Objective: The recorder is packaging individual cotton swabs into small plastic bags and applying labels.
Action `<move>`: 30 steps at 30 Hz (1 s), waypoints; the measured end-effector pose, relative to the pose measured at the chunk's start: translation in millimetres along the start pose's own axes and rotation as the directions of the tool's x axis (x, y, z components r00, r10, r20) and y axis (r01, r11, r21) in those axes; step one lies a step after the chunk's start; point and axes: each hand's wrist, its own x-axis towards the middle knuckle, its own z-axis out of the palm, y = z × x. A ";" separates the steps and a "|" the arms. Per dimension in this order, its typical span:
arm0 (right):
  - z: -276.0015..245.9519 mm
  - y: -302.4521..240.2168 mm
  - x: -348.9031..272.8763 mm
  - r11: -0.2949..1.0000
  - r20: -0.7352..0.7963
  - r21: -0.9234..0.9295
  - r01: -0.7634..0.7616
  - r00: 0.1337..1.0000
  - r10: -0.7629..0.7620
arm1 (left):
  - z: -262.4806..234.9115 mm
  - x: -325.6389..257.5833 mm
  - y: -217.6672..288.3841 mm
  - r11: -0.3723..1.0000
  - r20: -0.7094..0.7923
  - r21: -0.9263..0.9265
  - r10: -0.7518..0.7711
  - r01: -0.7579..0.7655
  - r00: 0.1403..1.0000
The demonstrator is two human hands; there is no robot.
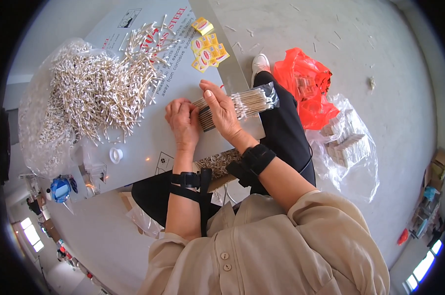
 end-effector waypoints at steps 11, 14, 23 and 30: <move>-1.1 -3.6 -0.4 0.999 -0.024 -0.041 0.026 0.999 -0.027 | 0.1 4.5 -6.0 0.868 -0.093 -0.493 -0.120 0.059 0.988; -1.8 -3.2 0.8 0.993 0.000 -0.095 0.065 0.998 -0.065 | 4.1 5.2 -2.7 0.808 -0.047 -0.576 -0.182 0.123 0.982; -1.3 2.0 -13.1 0.991 -0.082 -0.096 0.092 0.992 -0.100 | 8.0 0.0 2.3 0.638 0.022 -0.751 -0.229 0.167 0.973; 0.1 -6.2 -5.5 0.986 -0.086 -0.135 0.092 0.991 -0.104 | 13.3 -13.6 14.4 0.633 -0.075 -0.755 -0.340 0.169 0.938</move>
